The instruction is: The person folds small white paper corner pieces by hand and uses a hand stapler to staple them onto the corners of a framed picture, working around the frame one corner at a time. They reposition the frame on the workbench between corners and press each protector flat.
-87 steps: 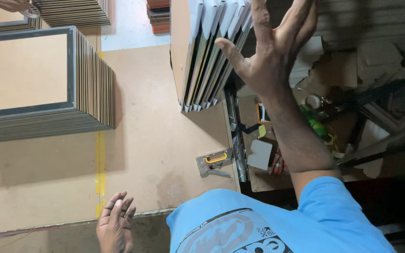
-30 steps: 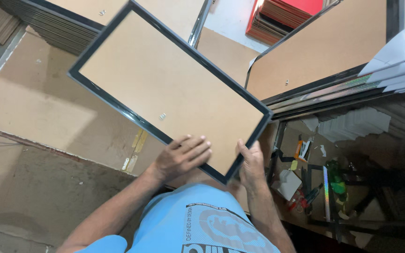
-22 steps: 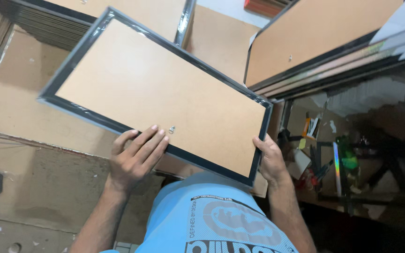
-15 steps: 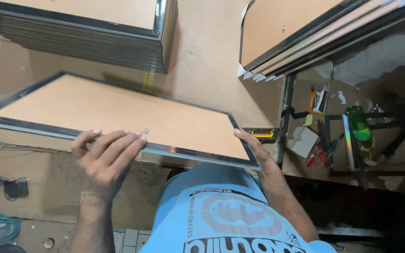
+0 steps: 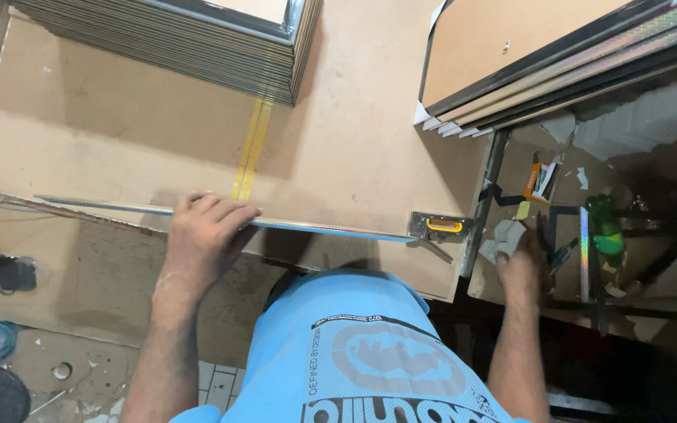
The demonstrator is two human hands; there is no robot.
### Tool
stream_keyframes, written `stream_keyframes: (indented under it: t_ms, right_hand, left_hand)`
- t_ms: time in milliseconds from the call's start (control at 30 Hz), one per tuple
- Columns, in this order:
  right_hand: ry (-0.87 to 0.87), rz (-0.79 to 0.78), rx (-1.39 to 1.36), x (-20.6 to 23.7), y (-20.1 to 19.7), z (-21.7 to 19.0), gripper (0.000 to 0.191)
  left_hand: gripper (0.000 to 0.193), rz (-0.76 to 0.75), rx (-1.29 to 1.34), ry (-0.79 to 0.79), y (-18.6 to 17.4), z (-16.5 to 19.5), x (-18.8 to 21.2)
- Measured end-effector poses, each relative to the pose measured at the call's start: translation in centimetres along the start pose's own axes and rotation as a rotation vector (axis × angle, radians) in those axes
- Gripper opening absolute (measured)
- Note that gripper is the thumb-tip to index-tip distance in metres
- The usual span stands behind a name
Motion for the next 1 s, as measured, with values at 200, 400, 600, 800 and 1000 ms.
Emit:
stream_keyframes:
  t_ms: [200,400,600,800,1000]
  right_hand:
    - [-0.145,-0.171,0.075,0.7,1.3,-0.2,0.064]
    - [-0.169,-0.138,0.107,2.5,0.7,-1.4,0.064]
    - [0.080,-0.284,-0.224,2.5,1.9,2.2,0.033]
    - [0.011,0.317,0.117,4.8,-0.9,0.7,0.025]
    - [-0.097,0.349,-0.916,4.2,3.2,-0.5,0.023]
  left_hand:
    - [0.019,-0.030,0.064,0.298,2.9,6.1,-3.9]
    - [0.021,-0.054,0.031,0.392,6.3,11.9,-7.3]
    - [0.020,-0.009,0.040,0.335,7.0,12.1,-8.1]
    - [0.013,0.042,0.071,0.320,7.3,11.5,-8.5]
    - [0.007,0.014,0.025,0.205,9.5,10.8,-8.6]
Point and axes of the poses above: each hand's wrist, its own x-axis away from the middle knuckle, its own y-axis out of the palm, z = x × y, the point moved 8 cm from there along -x, towards the middle knuckle, and after that the axes turned 15 degrees about -z, right-handed, at the moved point
